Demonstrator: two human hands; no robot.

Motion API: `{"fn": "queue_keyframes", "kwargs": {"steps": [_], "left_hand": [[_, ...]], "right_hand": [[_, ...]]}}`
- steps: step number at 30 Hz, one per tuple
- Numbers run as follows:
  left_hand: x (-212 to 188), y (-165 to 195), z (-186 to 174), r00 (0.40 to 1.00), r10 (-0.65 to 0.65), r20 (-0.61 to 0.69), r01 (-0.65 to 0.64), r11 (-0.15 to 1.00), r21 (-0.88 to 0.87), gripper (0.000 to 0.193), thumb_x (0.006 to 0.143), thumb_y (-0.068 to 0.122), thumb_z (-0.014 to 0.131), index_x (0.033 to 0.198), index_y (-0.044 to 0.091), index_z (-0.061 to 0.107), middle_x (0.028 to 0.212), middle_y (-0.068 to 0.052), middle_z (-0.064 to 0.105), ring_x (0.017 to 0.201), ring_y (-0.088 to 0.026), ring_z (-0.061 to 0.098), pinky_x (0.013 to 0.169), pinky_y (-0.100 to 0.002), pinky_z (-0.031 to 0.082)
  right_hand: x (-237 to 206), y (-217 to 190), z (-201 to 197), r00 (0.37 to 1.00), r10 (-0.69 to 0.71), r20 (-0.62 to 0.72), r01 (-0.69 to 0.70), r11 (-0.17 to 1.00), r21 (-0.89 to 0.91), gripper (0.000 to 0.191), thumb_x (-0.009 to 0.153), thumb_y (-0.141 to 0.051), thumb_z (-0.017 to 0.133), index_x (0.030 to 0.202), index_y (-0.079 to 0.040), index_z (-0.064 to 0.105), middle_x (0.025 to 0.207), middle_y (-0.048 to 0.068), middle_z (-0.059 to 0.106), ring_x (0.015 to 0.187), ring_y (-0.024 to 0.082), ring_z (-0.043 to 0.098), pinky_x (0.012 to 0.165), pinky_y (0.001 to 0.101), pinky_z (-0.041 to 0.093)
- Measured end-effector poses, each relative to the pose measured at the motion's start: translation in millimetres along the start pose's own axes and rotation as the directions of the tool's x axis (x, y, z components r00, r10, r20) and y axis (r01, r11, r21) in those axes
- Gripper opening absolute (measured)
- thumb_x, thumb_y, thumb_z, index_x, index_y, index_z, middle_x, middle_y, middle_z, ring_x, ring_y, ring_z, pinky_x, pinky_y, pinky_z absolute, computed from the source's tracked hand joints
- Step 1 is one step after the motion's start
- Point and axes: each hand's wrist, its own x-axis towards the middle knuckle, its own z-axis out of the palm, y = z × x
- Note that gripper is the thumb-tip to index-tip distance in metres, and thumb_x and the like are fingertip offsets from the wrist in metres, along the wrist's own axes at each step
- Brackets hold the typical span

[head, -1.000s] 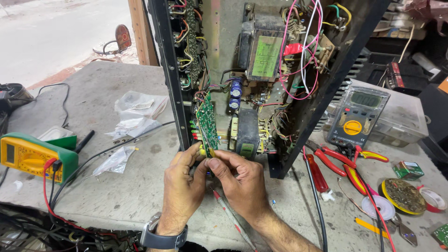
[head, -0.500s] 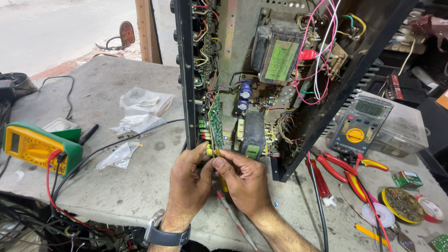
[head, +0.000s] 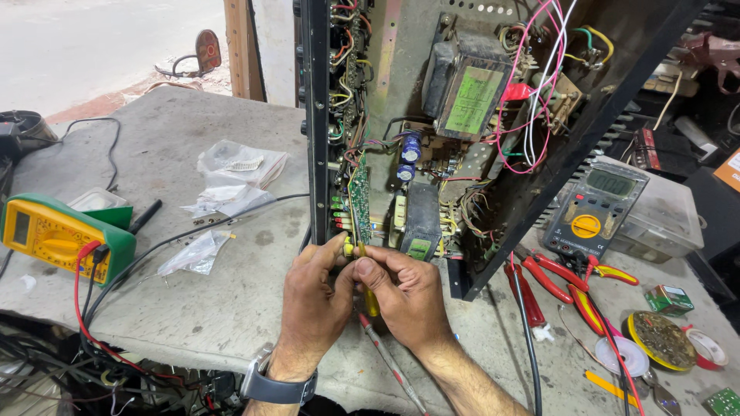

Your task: The person solders components on a green circuit board removed from an amplifier chassis, holding the board with one hand and the soldering iron with the other. They then probe the board and the amplifier's internal terminals with multimeter test leads, repositioning the board between checks.

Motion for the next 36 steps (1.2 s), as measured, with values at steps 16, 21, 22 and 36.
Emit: {"fn": "queue_keyframes", "kwargs": {"steps": [16, 21, 22, 36], "left_hand": [[-0.9, 0.3, -0.3, 0.999, -0.045, -0.003, 0.045, 0.999, 0.007, 0.044, 0.083, 0.005, 0.077, 0.126, 0.005, 0.067, 0.091, -0.010, 0.072, 0.084, -0.027, 0.068, 0.069, -0.038, 0.054], [-1.0, 0.1, -0.2, 0.999, -0.036, -0.009, 0.036, 0.999, 0.012, 0.043, 0.084, 0.005, 0.077, 0.125, 0.006, 0.068, 0.092, -0.010, 0.072, 0.085, -0.028, 0.068, 0.073, -0.039, 0.054], [-1.0, 0.1, -0.3, 0.999, -0.042, -0.006, 0.042, 0.999, 0.017, 0.042, 0.084, 0.006, 0.077, 0.125, 0.006, 0.068, 0.092, -0.010, 0.072, 0.085, -0.029, 0.068, 0.073, -0.039, 0.054], [-4.1, -4.5, 1.0, 0.998, -0.049, -0.026, 0.050, 0.998, 0.048, 0.041, 0.083, 0.005, 0.076, 0.123, 0.003, 0.067, 0.088, -0.012, 0.066, 0.083, -0.031, 0.063, 0.074, -0.041, 0.050]], "right_hand": [[1.5, 3.2, 0.3, 1.000, -0.007, -0.007, 0.007, 1.000, -0.024, 0.032, 0.096, -0.022, 0.068, 0.118, 0.001, 0.076, 0.083, 0.001, 0.079, 0.070, 0.004, 0.068, 0.063, 0.0199, 0.056], [1.6, 5.0, 0.3, 1.000, -0.012, -0.006, 0.011, 1.000, -0.023, 0.032, 0.097, -0.021, 0.068, 0.118, 0.001, 0.076, 0.084, 0.002, 0.080, 0.071, 0.004, 0.069, 0.065, 0.0198, 0.057], [1.6, 5.0, 0.3, 1.000, -0.013, -0.008, 0.013, 1.000, -0.026, 0.031, 0.097, -0.021, 0.068, 0.118, 0.001, 0.076, 0.083, 0.002, 0.080, 0.071, 0.004, 0.069, 0.065, 0.0200, 0.057], [1.0, 6.8, -0.9, 0.999, -0.012, -0.034, 0.011, 0.999, -0.032, 0.030, 0.097, -0.020, 0.068, 0.115, 0.002, 0.076, 0.083, 0.003, 0.078, 0.072, 0.008, 0.070, 0.067, 0.0221, 0.057]]}}
